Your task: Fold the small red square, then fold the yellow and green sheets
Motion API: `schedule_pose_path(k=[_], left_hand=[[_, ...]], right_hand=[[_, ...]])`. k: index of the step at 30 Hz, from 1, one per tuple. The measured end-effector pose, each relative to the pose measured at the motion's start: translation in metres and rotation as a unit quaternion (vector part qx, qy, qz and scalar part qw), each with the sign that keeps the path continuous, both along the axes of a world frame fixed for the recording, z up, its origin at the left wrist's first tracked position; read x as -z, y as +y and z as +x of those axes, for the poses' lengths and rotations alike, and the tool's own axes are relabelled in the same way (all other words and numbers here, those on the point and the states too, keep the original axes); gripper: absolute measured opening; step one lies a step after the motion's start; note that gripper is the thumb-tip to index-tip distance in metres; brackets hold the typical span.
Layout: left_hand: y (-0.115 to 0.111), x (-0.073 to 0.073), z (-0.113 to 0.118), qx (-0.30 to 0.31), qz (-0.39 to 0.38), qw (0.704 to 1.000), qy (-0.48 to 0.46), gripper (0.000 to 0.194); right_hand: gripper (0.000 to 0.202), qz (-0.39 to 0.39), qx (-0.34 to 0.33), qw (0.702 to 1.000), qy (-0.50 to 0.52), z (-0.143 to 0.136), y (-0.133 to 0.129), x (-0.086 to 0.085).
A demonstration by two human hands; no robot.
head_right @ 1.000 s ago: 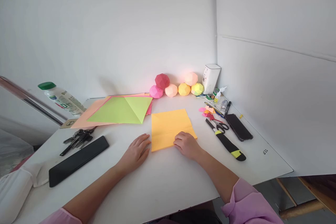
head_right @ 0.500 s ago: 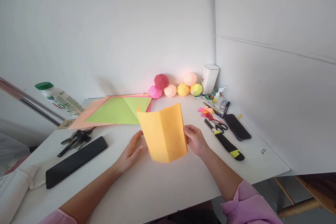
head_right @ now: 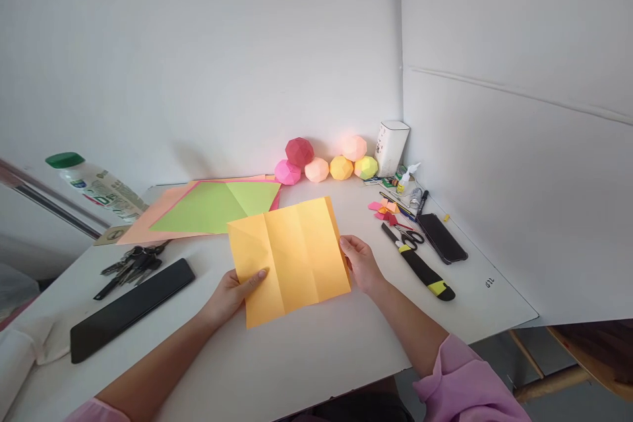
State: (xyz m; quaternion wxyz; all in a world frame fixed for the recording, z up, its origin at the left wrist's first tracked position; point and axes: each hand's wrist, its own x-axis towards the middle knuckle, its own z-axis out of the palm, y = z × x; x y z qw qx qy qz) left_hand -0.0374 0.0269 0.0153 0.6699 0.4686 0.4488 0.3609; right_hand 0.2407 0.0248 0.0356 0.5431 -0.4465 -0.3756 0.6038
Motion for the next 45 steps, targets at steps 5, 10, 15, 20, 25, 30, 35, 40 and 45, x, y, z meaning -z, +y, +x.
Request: schedule_pose_path(k=[5,10,15,20,25,30,35,40,45], left_hand=[[0.004,0.004,-0.001,-0.036,-0.004,0.999,-0.013,0.057],[0.006,0.008,-0.003,-0.053,-0.002,0.998,-0.038,0.056],[0.009,0.009,-0.004,-0.074,-0.008,0.996,-0.054,0.056],[0.012,0.010,-0.004,-0.111,-0.020,0.992,-0.057,0.055],[0.012,0.010,-0.004,-0.121,-0.032,0.990,-0.067,0.051],[0.012,0.011,-0.004,-0.118,-0.043,0.989,-0.082,0.049],[0.014,0.010,-0.006,-0.117,-0.050,0.987,-0.096,0.053],[0.014,0.007,-0.007,-0.113,-0.052,0.986,-0.111,0.056],[0.016,0.006,-0.008,-0.117,-0.061,0.985,-0.114,0.052]], right_hand=[[0.035,0.037,-0.032,0.997,-0.066,0.000,-0.002,0.000],[0.038,0.063,-0.067,0.991,-0.100,-0.004,-0.005,0.002],[0.034,0.056,-0.059,0.988,-0.133,-0.005,-0.004,0.004],[0.033,0.062,-0.061,0.982,-0.169,-0.003,-0.004,0.003],[0.035,0.057,-0.074,0.982,-0.162,-0.003,-0.004,0.006],[0.044,0.039,-0.114,0.983,-0.142,-0.004,-0.003,0.012],[0.045,0.027,-0.124,0.981,-0.148,-0.004,-0.002,0.013],[0.044,0.026,-0.128,0.982,-0.137,-0.003,-0.002,0.012],[0.045,-0.002,-0.134,0.982,-0.132,-0.002,-0.001,0.011]])
